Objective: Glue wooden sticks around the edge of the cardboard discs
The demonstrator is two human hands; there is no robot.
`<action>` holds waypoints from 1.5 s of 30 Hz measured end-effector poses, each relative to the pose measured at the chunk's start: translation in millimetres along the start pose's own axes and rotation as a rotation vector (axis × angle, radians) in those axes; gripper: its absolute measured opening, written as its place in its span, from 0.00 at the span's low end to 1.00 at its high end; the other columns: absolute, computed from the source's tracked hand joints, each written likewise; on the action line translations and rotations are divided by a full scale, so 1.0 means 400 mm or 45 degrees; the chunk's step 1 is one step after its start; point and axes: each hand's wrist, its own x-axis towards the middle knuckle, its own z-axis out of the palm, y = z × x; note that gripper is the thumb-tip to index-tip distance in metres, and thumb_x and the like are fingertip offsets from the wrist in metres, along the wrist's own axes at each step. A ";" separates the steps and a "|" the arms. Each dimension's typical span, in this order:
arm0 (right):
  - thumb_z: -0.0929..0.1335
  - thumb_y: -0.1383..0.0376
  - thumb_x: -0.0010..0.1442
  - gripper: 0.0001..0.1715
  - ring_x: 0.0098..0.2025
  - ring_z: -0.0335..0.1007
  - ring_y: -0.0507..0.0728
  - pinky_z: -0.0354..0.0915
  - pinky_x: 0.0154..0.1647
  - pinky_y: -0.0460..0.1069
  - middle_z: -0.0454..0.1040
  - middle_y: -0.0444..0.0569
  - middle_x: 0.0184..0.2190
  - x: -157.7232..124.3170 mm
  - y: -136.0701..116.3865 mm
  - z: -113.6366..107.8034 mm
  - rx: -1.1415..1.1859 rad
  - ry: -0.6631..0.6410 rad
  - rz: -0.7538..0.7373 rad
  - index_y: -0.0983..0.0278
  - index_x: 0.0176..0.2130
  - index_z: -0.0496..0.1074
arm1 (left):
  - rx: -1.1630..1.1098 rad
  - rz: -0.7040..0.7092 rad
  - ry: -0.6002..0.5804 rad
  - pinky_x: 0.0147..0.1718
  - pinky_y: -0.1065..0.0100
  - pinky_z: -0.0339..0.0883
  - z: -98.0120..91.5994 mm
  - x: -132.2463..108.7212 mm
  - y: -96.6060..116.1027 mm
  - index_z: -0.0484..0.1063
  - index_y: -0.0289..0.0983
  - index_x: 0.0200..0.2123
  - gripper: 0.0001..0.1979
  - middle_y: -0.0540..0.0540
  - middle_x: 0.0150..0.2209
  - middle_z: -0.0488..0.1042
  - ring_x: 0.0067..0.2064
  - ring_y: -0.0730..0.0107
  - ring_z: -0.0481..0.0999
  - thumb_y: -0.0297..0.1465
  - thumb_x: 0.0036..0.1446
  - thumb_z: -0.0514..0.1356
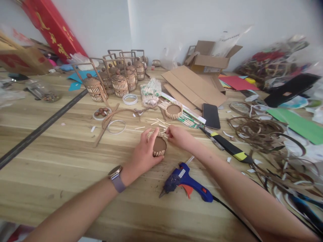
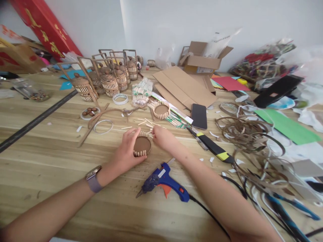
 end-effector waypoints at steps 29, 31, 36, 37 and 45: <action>0.64 0.73 0.60 0.09 0.31 0.69 0.53 0.61 0.33 0.46 0.76 0.49 0.31 -0.130 -0.018 -0.011 0.270 -0.093 -0.376 0.67 0.36 0.75 | 0.005 0.030 0.022 0.59 0.42 0.59 0.000 0.000 -0.009 0.38 0.43 0.68 0.52 0.33 0.63 0.50 0.65 0.42 0.54 0.31 0.48 0.68; 0.65 0.74 0.59 0.09 0.31 0.69 0.53 0.61 0.33 0.46 0.76 0.49 0.31 -0.130 -0.019 -0.007 0.259 -0.070 -0.391 0.66 0.36 0.75 | 0.000 0.028 0.018 0.58 0.42 0.59 0.000 0.000 -0.009 0.37 0.44 0.68 0.52 0.34 0.64 0.49 0.64 0.42 0.56 0.31 0.48 0.68; 0.63 0.74 0.61 0.10 0.34 0.69 0.55 0.61 0.35 0.47 0.76 0.50 0.32 -0.133 -0.025 0.004 0.220 -0.037 -0.421 0.66 0.36 0.73 | -0.011 0.008 0.028 0.58 0.42 0.60 -0.002 0.002 -0.004 0.36 0.46 0.68 0.54 0.35 0.63 0.49 0.64 0.42 0.56 0.30 0.46 0.69; 0.63 0.74 0.61 0.10 0.34 0.70 0.55 0.61 0.35 0.47 0.76 0.51 0.32 -0.134 -0.027 0.005 0.210 -0.035 -0.421 0.66 0.36 0.73 | -0.013 0.005 0.028 0.58 0.42 0.61 -0.003 0.002 -0.003 0.36 0.46 0.68 0.54 0.35 0.63 0.49 0.64 0.42 0.56 0.30 0.46 0.69; 0.62 0.73 0.63 0.09 0.35 0.69 0.56 0.60 0.35 0.47 0.75 0.52 0.33 -0.136 -0.034 0.014 0.176 -0.021 -0.411 0.66 0.35 0.71 | -0.045 -0.017 0.028 0.57 0.42 0.62 -0.003 0.000 -0.005 0.37 0.47 0.68 0.55 0.35 0.63 0.49 0.63 0.42 0.58 0.30 0.46 0.69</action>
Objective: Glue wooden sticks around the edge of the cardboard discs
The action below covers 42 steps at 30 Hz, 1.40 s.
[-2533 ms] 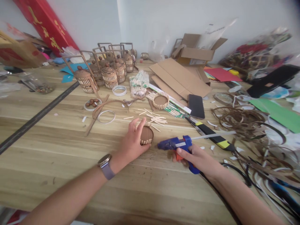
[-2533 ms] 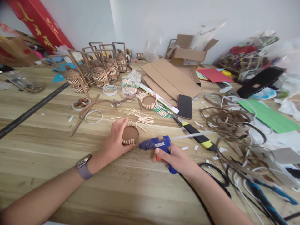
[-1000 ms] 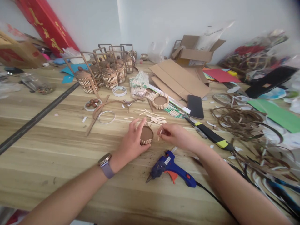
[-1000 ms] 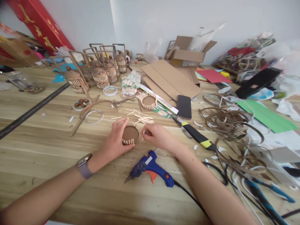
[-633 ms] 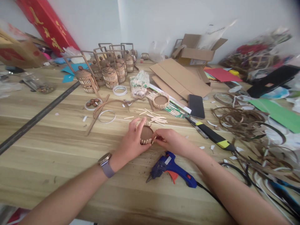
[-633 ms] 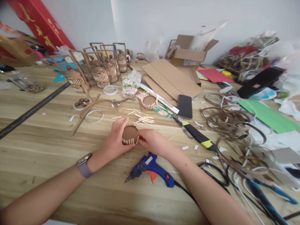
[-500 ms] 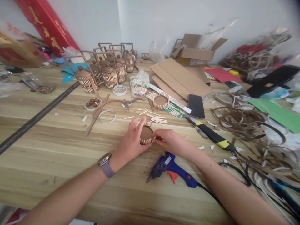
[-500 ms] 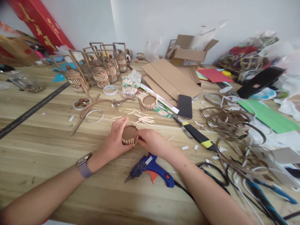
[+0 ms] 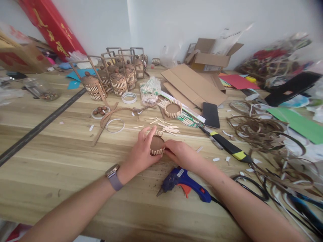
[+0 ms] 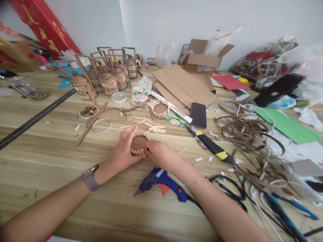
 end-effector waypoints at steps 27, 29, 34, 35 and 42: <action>0.65 0.66 0.63 0.10 0.34 0.70 0.56 0.63 0.35 0.49 0.75 0.52 0.35 -0.031 -0.010 -0.031 -0.042 0.125 -0.003 0.66 0.45 0.70 | -0.019 0.048 -0.036 0.61 0.41 0.56 -0.011 -0.001 -0.004 0.38 0.46 0.68 0.52 0.35 0.64 0.49 0.67 0.44 0.51 0.29 0.48 0.68; 0.64 0.64 0.65 0.07 0.31 0.69 0.55 0.61 0.32 0.48 0.75 0.50 0.32 -0.065 -0.016 -0.059 -0.096 0.099 0.056 0.64 0.37 0.70 | -0.021 0.033 -0.037 0.61 0.41 0.55 -0.014 -0.003 0.000 0.38 0.47 0.68 0.53 0.36 0.64 0.49 0.67 0.44 0.51 0.29 0.47 0.69; 0.68 0.58 0.62 0.10 0.32 0.73 0.60 0.58 0.29 0.49 0.77 0.51 0.32 -0.159 -0.035 -0.098 -0.220 -0.342 0.304 0.62 0.33 0.72 | 0.041 -0.017 0.018 0.61 0.39 0.55 -0.007 -0.008 0.012 0.38 0.47 0.68 0.57 0.35 0.64 0.48 0.67 0.41 0.50 0.32 0.43 0.73; 0.69 0.58 0.60 0.09 0.35 0.74 0.61 0.59 0.30 0.49 0.78 0.51 0.33 -0.171 -0.038 -0.096 -0.214 -0.445 0.330 0.62 0.34 0.73 | 0.060 -0.018 0.025 0.60 0.39 0.56 -0.004 -0.008 0.014 0.38 0.46 0.67 0.57 0.35 0.64 0.48 0.67 0.41 0.50 0.32 0.44 0.73; 0.71 0.65 0.55 0.14 0.42 0.75 0.64 0.63 0.37 0.50 0.79 0.54 0.41 -0.189 -0.032 -0.061 -0.103 -0.543 0.370 0.64 0.43 0.73 | 0.127 -0.010 0.079 0.59 0.40 0.58 0.010 -0.006 0.019 0.38 0.48 0.67 0.53 0.36 0.63 0.49 0.66 0.42 0.52 0.28 0.46 0.69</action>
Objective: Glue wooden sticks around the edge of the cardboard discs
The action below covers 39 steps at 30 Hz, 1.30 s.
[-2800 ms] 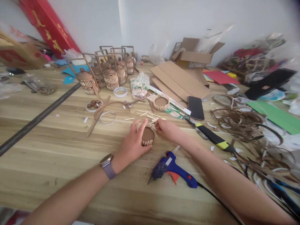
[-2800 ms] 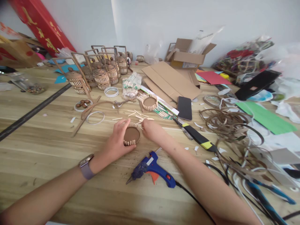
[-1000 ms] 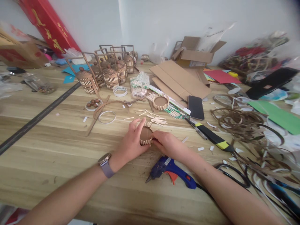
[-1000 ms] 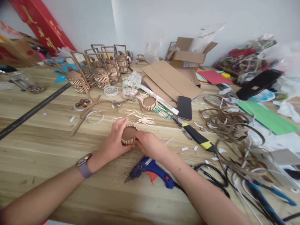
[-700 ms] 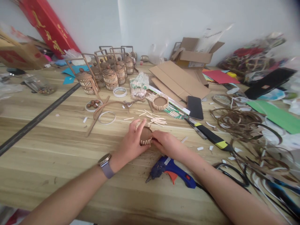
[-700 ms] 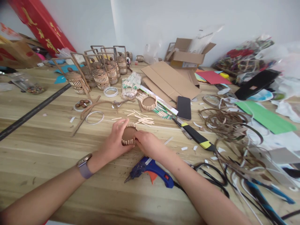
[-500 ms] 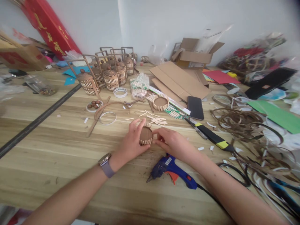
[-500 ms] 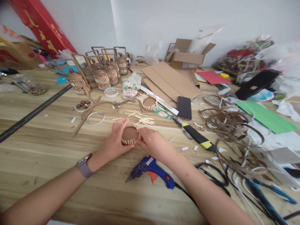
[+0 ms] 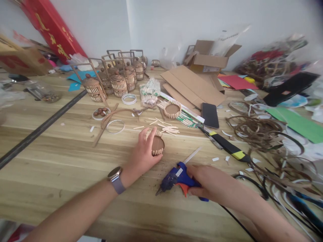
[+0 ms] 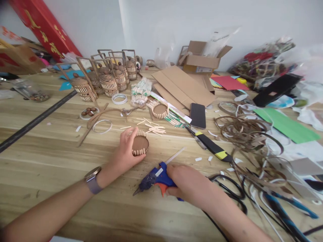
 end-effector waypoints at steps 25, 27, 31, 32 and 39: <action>0.74 0.55 0.48 0.16 0.23 0.55 0.50 0.52 0.25 0.46 0.65 0.41 0.20 0.062 0.117 0.062 1.805 0.407 -0.152 0.64 0.32 0.72 | -0.049 0.053 -0.070 0.57 0.40 0.61 -0.016 0.004 -0.004 0.38 0.46 0.67 0.54 0.35 0.63 0.51 0.65 0.41 0.53 0.25 0.44 0.69; 0.74 0.55 0.49 0.16 0.23 0.54 0.50 0.51 0.25 0.47 0.64 0.41 0.20 0.065 0.120 0.065 1.791 0.394 -0.165 0.64 0.33 0.74 | -0.053 0.057 -0.064 0.57 0.41 0.61 -0.014 0.003 -0.005 0.38 0.46 0.67 0.54 0.35 0.62 0.52 0.65 0.41 0.53 0.25 0.45 0.69; 0.74 0.55 0.48 0.19 0.23 0.54 0.49 0.51 0.25 0.47 0.69 0.44 0.26 0.063 0.120 0.065 1.802 0.417 -0.177 0.64 0.37 0.75 | -0.055 0.053 -0.057 0.58 0.41 0.61 -0.013 0.003 -0.007 0.39 0.45 0.67 0.54 0.35 0.63 0.51 0.65 0.42 0.53 0.26 0.45 0.69; 0.74 0.54 0.48 0.20 0.24 0.55 0.50 0.52 0.25 0.47 0.71 0.45 0.28 0.062 0.120 0.064 1.796 0.419 -0.176 0.63 0.38 0.75 | -0.054 0.055 -0.056 0.58 0.41 0.61 -0.012 0.003 -0.007 0.39 0.45 0.67 0.54 0.35 0.63 0.51 0.65 0.42 0.53 0.26 0.45 0.69; 0.72 0.44 0.47 0.26 0.30 0.66 0.55 0.61 0.30 0.48 0.75 0.49 0.29 0.063 0.119 0.062 1.622 0.511 -0.028 0.64 0.29 0.76 | -0.048 0.046 -0.065 0.58 0.41 0.61 -0.009 0.001 -0.011 0.39 0.45 0.67 0.54 0.35 0.63 0.51 0.65 0.42 0.53 0.26 0.44 0.69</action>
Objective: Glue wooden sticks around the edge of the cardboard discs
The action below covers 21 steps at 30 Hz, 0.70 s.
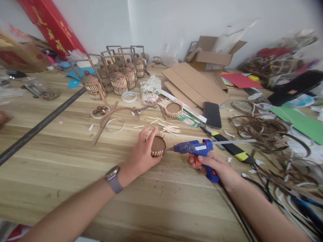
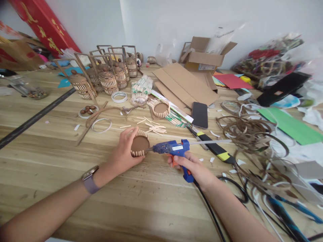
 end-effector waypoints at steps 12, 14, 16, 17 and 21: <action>0.63 0.41 0.57 0.27 0.21 0.55 0.52 0.55 0.22 0.47 0.58 0.40 0.17 -0.013 -0.014 0.037 -0.725 -0.021 -0.134 0.60 0.25 0.63 | -0.014 -0.034 -0.020 0.55 0.42 0.65 0.000 0.000 0.001 0.37 0.49 0.68 0.55 0.36 0.64 0.49 0.63 0.42 0.57 0.26 0.45 0.68; 0.63 0.43 0.58 0.25 0.21 0.54 0.52 0.56 0.22 0.47 0.58 0.40 0.17 -0.012 -0.013 0.041 -0.766 -0.010 -0.175 0.60 0.25 0.64 | -0.025 -0.037 -0.019 0.55 0.42 0.65 0.001 0.000 0.001 0.37 0.48 0.68 0.54 0.36 0.64 0.49 0.63 0.43 0.58 0.26 0.46 0.68; 0.63 0.45 0.59 0.24 0.22 0.56 0.52 0.58 0.24 0.47 0.61 0.41 0.18 -0.011 -0.015 0.043 -0.792 -0.007 -0.210 0.61 0.26 0.66 | -0.035 -0.038 -0.019 0.55 0.43 0.65 0.002 -0.001 0.000 0.37 0.48 0.68 0.54 0.36 0.64 0.49 0.63 0.43 0.58 0.26 0.46 0.68; 0.63 0.45 0.59 0.23 0.23 0.57 0.53 0.59 0.25 0.47 0.63 0.42 0.19 -0.011 -0.016 0.044 -0.796 -0.010 -0.231 0.61 0.28 0.68 | -0.036 -0.040 -0.017 0.55 0.43 0.65 0.003 -0.001 0.000 0.37 0.48 0.68 0.54 0.37 0.64 0.49 0.63 0.43 0.58 0.27 0.46 0.68; 0.63 0.47 0.60 0.22 0.27 0.63 0.55 0.63 0.29 0.48 0.71 0.45 0.25 -0.011 -0.020 0.048 -0.793 -0.027 -0.302 0.62 0.33 0.72 | -0.012 -0.052 -0.018 0.56 0.43 0.64 0.003 -0.002 0.000 0.39 0.46 0.68 0.53 0.36 0.64 0.49 0.64 0.43 0.56 0.27 0.46 0.68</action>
